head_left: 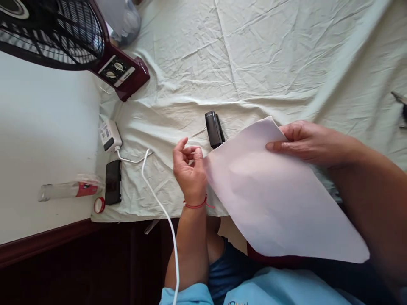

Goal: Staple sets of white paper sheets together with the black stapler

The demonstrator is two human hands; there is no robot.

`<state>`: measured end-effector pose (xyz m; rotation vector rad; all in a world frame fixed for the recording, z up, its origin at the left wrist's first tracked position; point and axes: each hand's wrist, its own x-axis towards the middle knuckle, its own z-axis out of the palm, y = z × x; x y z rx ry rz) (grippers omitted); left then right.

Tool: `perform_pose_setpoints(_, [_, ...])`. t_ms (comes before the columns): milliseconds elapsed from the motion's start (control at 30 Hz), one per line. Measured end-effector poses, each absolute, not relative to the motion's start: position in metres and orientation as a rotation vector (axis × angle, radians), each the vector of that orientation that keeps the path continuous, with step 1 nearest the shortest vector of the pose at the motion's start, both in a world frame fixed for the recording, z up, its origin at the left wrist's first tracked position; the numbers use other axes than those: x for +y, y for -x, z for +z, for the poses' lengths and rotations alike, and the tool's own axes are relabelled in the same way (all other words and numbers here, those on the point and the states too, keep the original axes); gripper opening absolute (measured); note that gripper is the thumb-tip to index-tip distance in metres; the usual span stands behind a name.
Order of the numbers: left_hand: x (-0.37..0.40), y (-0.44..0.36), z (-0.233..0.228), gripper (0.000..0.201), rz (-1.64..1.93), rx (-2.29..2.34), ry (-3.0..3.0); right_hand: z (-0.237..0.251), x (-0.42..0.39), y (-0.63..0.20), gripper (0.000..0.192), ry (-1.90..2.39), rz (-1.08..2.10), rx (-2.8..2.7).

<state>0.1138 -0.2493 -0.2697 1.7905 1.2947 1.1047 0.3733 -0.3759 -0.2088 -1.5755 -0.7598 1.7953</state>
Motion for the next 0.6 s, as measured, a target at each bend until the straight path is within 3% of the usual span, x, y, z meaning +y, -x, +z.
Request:
perform_pose_setpoints(67, [-0.248, -0.112, -0.268, 0.033, 1.203, 1.261, -1.626, -0.215, -0.378, -0.376, 0.026, 1.447, 1.825, -0.805])
perform_pose_setpoints(200, [-0.252, -0.115, -0.264, 0.040, 1.221, 1.129, -1.314, -0.227, -0.380, -0.379, 0.023, 1.283, 1.770, -0.731])
perform_pose_setpoints(433, [-0.262, -0.118, -0.257, 0.041, 0.897, 0.923, -1.146, -0.236, -0.370, -0.374, 0.021, 1.372, 1.131, -0.396])
perform_pose_setpoints(600, [-0.263, -0.114, -0.256, 0.035, 0.692, 0.981, -1.157, -0.240, -0.361, -0.369, 0.013, 1.337, 1.002, -0.320])
